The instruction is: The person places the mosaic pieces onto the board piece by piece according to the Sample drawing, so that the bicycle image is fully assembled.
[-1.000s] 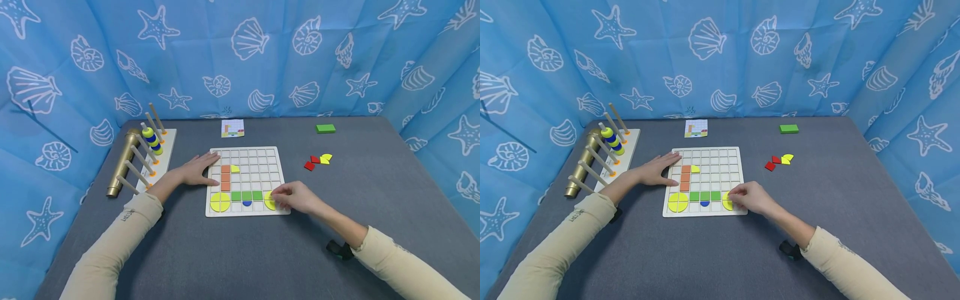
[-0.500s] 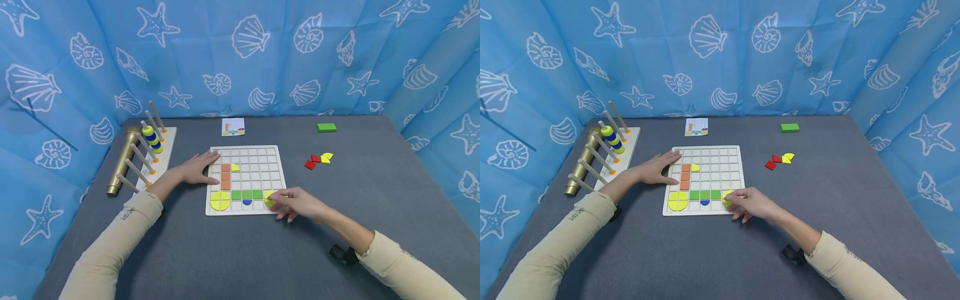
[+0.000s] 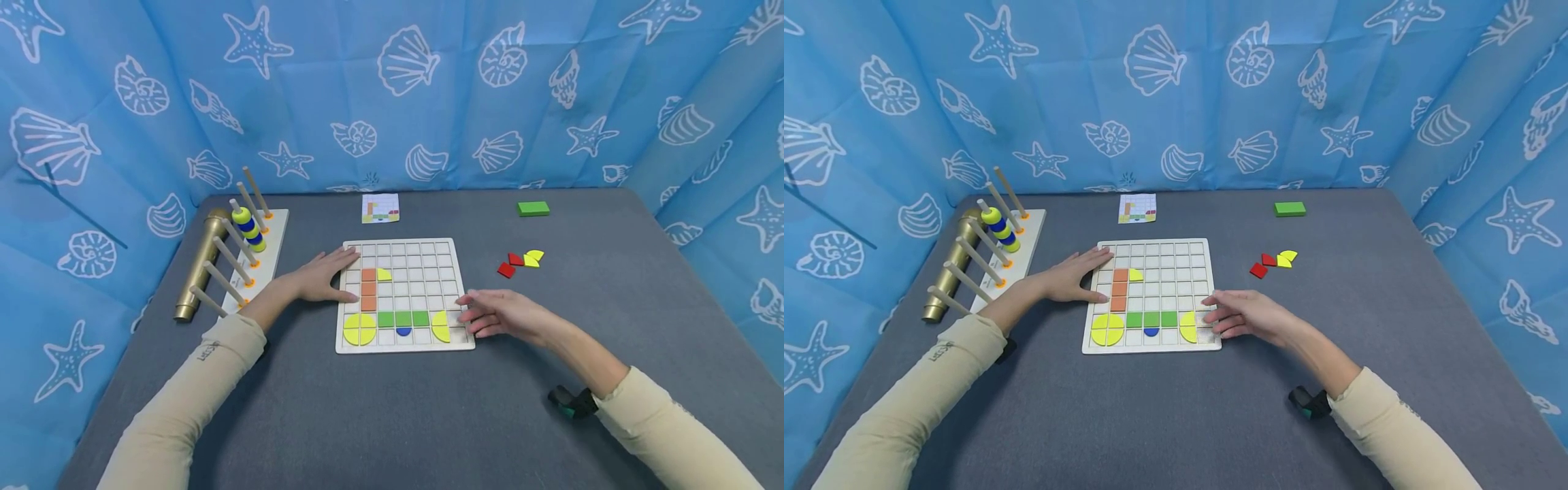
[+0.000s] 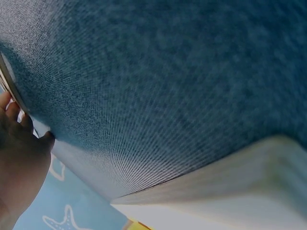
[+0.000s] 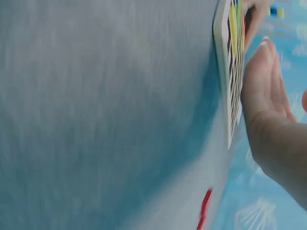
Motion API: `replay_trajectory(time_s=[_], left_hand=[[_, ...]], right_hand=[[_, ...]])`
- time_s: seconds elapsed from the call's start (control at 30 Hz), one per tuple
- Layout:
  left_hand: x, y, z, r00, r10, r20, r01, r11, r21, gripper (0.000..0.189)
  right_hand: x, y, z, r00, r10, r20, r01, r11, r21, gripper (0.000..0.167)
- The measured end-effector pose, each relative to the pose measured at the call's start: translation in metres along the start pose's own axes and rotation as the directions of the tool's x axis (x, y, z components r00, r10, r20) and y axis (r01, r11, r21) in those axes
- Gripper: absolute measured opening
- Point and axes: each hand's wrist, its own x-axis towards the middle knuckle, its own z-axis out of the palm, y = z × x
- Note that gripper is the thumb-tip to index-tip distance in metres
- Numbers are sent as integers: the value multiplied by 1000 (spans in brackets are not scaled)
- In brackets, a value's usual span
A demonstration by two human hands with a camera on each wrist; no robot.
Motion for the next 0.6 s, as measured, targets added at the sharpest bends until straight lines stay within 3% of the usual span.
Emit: replay_trajectory(time_s=[0.13, 0.37, 0.6], left_hand=[[0, 0, 0, 1000, -1, -1, 1, 1000, -4, 97], [0, -1, 0, 1000, 4, -3, -4, 1000, 0, 97], [0, -1, 0, 1000, 0, -2, 0, 1000, 4, 97]], right_hand=[[1, -1, -23, 998, -20, -66, 26, 996, 89, 60], [-3, -3, -59, 988, -61, -140, 83, 984, 158, 57], [-13, -5, -92, 970, -70, -231, 104, 985, 137, 58]])
